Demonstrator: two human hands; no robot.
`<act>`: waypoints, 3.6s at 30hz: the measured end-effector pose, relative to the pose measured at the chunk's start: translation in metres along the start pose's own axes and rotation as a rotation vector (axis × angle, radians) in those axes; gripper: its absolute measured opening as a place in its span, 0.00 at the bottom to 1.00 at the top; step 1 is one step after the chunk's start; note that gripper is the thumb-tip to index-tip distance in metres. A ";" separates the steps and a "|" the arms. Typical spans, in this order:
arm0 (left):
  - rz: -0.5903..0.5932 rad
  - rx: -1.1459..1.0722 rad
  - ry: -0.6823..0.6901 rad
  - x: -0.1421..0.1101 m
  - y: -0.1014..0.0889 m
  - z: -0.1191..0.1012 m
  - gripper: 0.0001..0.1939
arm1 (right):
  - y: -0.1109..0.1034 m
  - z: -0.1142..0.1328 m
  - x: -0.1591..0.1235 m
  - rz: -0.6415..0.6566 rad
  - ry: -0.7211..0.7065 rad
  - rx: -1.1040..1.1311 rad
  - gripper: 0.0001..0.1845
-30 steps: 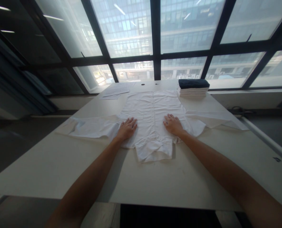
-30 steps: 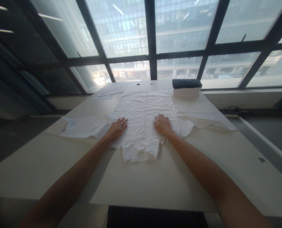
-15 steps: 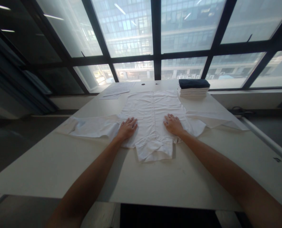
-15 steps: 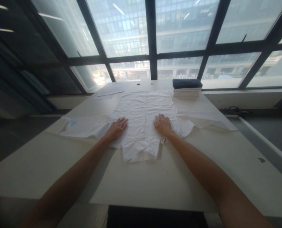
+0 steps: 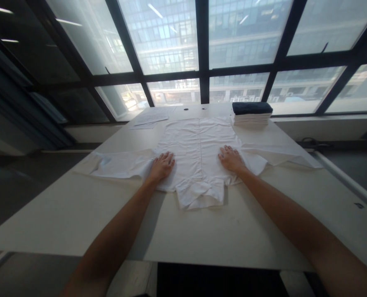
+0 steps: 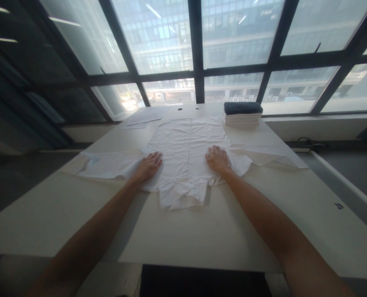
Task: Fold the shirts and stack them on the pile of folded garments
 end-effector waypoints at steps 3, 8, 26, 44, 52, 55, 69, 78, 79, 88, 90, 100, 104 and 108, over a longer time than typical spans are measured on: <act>-0.013 0.011 0.005 -0.001 -0.001 -0.002 0.29 | -0.001 -0.005 0.001 -0.010 0.002 -0.012 0.31; -0.009 0.006 -0.003 -0.001 0.000 -0.002 0.29 | -0.003 -0.004 0.000 -0.041 -0.004 -0.009 0.30; -0.022 -0.002 0.004 -0.001 -0.002 -0.004 0.29 | -0.003 -0.003 0.000 -0.062 -0.014 -0.003 0.30; -0.022 -0.060 0.105 -0.004 -0.002 -0.025 0.28 | -0.013 0.004 -0.005 -0.094 -0.013 -0.029 0.27; 0.072 -0.169 0.479 -0.035 -0.007 -0.107 0.30 | -0.024 0.081 -0.020 -0.171 -0.395 0.152 0.29; 0.101 -0.151 0.486 -0.037 -0.005 -0.108 0.30 | -0.006 0.097 -0.025 -0.032 -0.515 0.152 0.30; 0.112 -0.132 0.364 -0.030 0.001 -0.090 0.30 | 0.007 0.068 -0.015 0.025 -0.302 0.064 0.30; 0.113 -0.135 0.352 -0.030 0.000 -0.088 0.30 | 0.008 0.065 -0.014 0.021 -0.284 0.075 0.30; 0.111 -0.132 0.350 -0.030 0.000 -0.088 0.30 | 0.008 0.065 -0.014 0.023 -0.284 0.072 0.30; 0.103 -0.117 0.252 -0.019 0.003 -0.068 0.30 | 0.007 0.054 -0.011 0.006 -0.212 0.057 0.31; 0.095 -0.119 0.229 -0.017 0.003 -0.061 0.31 | 0.005 0.049 -0.010 0.002 -0.174 0.053 0.31; 0.069 -0.101 0.205 -0.012 0.006 -0.052 0.30 | 0.003 0.039 -0.010 0.003 -0.108 0.039 0.31; 0.065 -0.101 0.205 -0.013 0.006 -0.053 0.30 | 0.003 0.039 -0.010 0.001 -0.107 0.041 0.30; 0.068 -0.103 0.199 -0.014 0.004 -0.054 0.30 | 0.002 0.039 -0.010 0.005 -0.108 0.042 0.30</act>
Point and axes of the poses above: each hand's wrist, its own x-axis towards the middle knuckle, its own y-axis out of the palm, z = x × y, the point moved 9 cm from there along x, towards the middle knuckle, and after that the axes turned 2 degrees about -y, right-handed, at the moved point
